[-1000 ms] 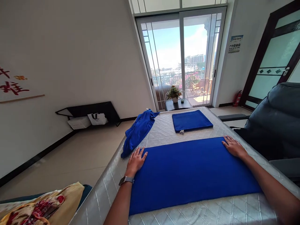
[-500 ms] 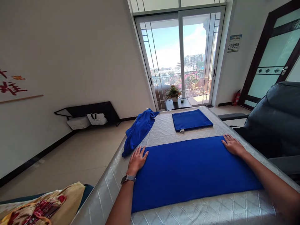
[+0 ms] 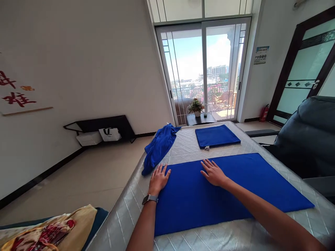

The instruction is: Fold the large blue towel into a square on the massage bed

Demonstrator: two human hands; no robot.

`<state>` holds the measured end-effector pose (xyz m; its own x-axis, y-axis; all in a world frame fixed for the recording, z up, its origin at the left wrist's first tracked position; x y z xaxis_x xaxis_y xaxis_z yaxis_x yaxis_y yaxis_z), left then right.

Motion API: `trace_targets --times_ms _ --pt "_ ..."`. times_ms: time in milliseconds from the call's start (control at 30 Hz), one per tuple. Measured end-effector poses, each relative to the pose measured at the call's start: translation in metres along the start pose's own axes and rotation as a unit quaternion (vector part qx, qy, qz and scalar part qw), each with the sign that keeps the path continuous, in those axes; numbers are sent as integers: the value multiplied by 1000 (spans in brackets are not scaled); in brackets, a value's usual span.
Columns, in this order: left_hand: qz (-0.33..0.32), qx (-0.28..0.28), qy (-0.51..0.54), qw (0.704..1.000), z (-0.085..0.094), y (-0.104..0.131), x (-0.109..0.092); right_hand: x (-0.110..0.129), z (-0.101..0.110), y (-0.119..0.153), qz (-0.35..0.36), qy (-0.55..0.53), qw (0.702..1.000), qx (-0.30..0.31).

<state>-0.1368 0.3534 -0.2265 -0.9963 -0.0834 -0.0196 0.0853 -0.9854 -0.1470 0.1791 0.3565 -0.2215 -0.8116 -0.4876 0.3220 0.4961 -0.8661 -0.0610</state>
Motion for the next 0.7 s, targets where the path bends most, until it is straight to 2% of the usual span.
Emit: trace_targets --times_ms 67,100,167,267,433,500,600,700 --pt "-4 -2 -2 1000 1 0 0 10 -10 -2 8 -18 1000 19" --pt "-5 -2 -3 1000 1 0 0 4 -12 -1 1 -20 1000 23" --pt "-6 -1 -3 1000 0 0 0 -25 -8 5 -26 -9 999 22" --pt "-7 -5 -5 1000 -2 -2 0 -101 11 24 -89 27 996 9" --pt "-5 -8 -8 1000 -4 -5 2 -257 49 81 -232 84 969 -11" --pt "-6 -16 -10 1000 -4 -8 2 -299 60 98 -261 97 960 -26" --pt "-6 -21 -16 1000 -6 -10 2 -327 64 108 -267 104 957 -39" --pt "-8 -15 -37 999 -5 -10 -2 -328 63 107 -267 103 957 -42"
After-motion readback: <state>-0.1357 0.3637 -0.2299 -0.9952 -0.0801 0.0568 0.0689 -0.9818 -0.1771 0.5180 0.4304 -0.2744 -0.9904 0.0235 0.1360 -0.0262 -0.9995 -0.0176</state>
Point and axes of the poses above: each hand's wrist, its own y-axis away from the middle knuckle, its own z-axis out of the back of the hand, x = y × z, the point moved 10 cm from there along -y, towards the middle knuckle, and after that the axes turned 3 degrees about -y, right-handed, at the moved point
